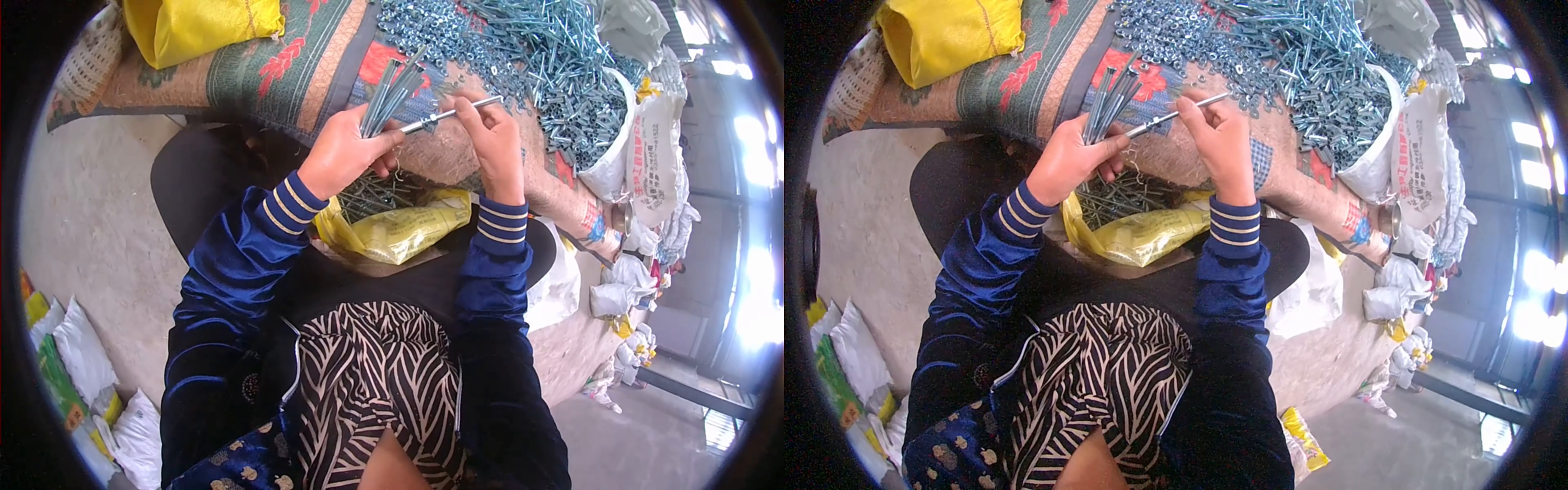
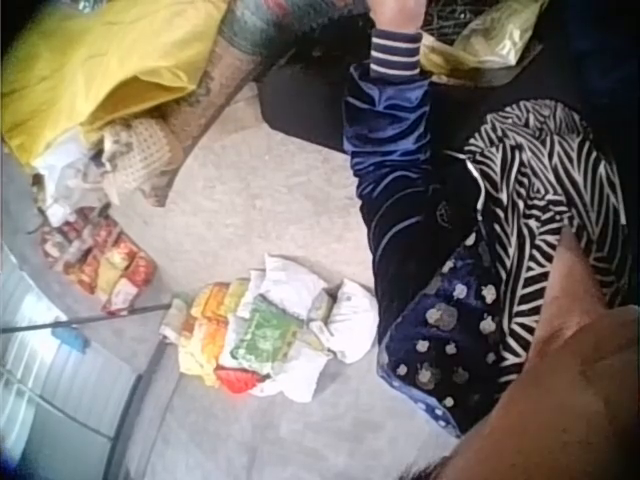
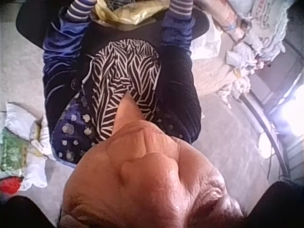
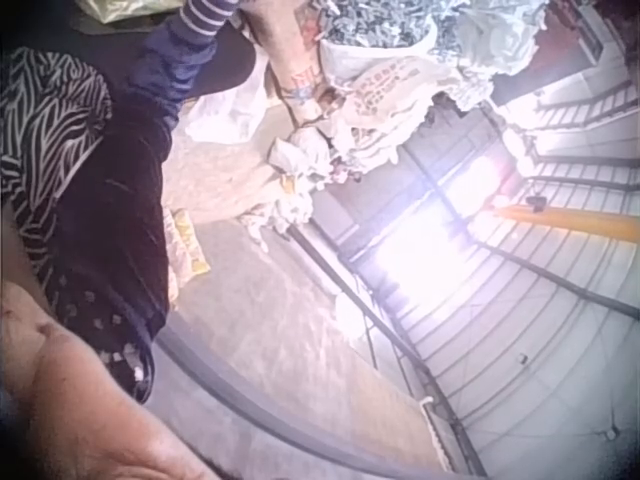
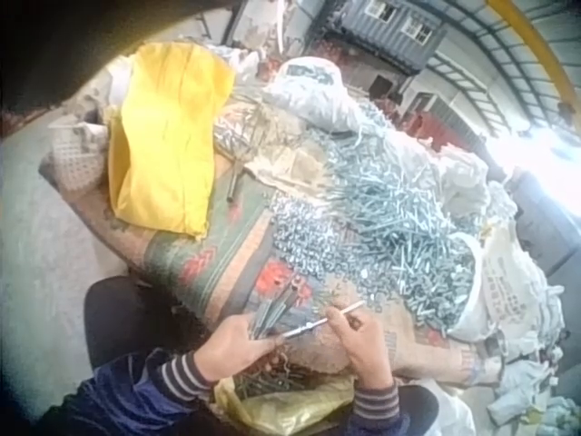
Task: Assembling washers onto long metal bolts in a workshop environment.
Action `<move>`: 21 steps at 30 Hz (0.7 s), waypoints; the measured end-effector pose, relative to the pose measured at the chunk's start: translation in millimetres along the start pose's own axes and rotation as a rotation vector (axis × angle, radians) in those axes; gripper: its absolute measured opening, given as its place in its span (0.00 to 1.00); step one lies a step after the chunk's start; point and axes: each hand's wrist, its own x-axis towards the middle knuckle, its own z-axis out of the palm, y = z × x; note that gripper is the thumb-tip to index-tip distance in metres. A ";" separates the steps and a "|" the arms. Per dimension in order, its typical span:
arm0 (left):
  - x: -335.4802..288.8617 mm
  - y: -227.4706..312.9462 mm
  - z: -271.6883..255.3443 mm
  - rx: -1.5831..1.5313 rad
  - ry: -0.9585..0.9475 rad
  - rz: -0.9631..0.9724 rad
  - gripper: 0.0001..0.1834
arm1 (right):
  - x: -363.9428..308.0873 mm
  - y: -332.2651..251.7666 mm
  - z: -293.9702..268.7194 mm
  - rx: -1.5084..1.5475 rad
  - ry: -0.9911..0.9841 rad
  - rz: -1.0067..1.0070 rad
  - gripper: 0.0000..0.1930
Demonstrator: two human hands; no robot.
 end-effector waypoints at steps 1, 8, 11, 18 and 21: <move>0.3 0.4 1.3 0.004 -0.003 0.011 0.08 | -1.8 -1.9 10.8 0.275 0.068 -0.129 0.14; 1.8 -3.4 0.0 0.006 0.013 0.031 0.08 | -0.3 -1.5 20.9 0.307 0.171 -0.224 0.16; -1.4 -0.1 -0.5 0.020 0.001 0.027 0.08 | 1.5 5.6 6.1 0.329 0.116 -0.111 0.15; 1.2 -2.1 -2.0 0.034 -0.016 0.027 0.09 | 0.6 11.6 2.1 0.431 -0.071 -0.028 0.17; 0.3 0.6 -1.2 0.002 0.019 0.020 0.09 | 2.9 17.5 10.1 0.257 0.066 -0.165 0.16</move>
